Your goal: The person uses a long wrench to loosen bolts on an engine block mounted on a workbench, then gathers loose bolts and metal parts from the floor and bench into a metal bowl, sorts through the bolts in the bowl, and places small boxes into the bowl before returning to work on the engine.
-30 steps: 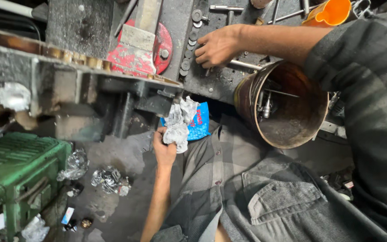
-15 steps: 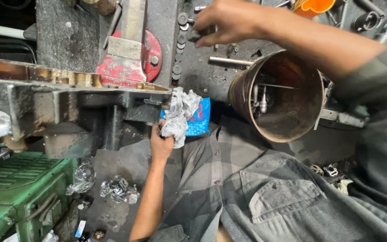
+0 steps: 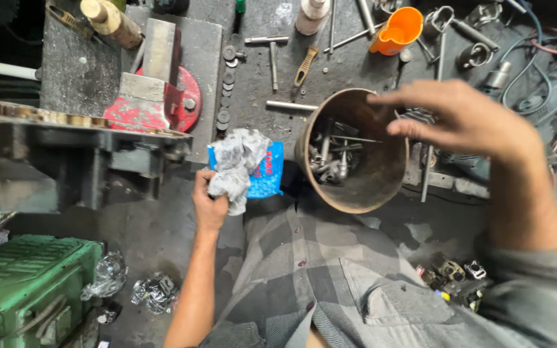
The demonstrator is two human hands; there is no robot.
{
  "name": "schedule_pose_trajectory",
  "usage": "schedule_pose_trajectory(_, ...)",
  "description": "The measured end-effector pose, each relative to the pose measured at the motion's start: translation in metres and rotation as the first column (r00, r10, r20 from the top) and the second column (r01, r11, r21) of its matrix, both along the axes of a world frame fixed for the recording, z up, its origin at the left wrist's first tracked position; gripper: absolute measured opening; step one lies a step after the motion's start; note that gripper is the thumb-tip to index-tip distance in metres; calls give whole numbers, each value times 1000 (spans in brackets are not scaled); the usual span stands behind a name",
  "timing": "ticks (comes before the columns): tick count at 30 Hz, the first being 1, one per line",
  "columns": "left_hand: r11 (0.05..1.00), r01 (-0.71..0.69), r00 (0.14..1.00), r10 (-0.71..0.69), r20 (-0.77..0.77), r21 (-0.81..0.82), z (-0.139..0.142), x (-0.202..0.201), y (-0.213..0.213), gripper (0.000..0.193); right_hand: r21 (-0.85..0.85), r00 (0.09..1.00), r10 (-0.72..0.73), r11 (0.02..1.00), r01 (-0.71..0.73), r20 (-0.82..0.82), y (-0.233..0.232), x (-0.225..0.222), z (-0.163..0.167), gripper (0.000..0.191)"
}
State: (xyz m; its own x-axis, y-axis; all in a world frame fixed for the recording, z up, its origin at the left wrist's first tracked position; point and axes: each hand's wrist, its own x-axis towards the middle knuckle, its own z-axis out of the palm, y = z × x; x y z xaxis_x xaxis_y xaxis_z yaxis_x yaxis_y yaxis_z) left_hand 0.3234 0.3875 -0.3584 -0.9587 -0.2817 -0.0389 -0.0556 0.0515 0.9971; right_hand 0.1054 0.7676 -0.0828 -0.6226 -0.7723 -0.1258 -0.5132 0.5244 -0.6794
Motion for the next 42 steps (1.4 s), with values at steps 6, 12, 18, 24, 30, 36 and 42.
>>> schedule_pose_trajectory(6,994,-57,994,65,-82,92,36,-26,16,27,-210,953,-252,936,284,167,43,88,-28,35)
schedule_pose_trajectory(12,922,269,904,-342,-258,-280,109,-32,86,33,-659,926,-285,651,376,248,-11,164,-55,85)
schedule_pose_trajectory(18,751,573,740,-646,-186,-329,184,-45,153,38,-555,857,-500,680,479,126,10,188,-98,66)
schedule_pose_trajectory(24,868,420,778,-495,-387,-266,188,-61,169,27,-672,706,-622,366,644,338,80,179,-148,44)
schedule_pose_trajectory(30,986,-6,993,-14,121,164,121,-166,97,39,-772,606,-619,-2,635,500,119,181,-158,44)
schedule_pose_trajectory(36,653,-154,987,65,-148,-741,94,-230,41,63,-771,619,-598,5,637,508,122,196,-161,45)
schedule_pose_trajectory(42,350,-371,914,-23,-404,-860,102,-241,36,45,-775,610,-589,-45,630,530,119,203,-165,45)
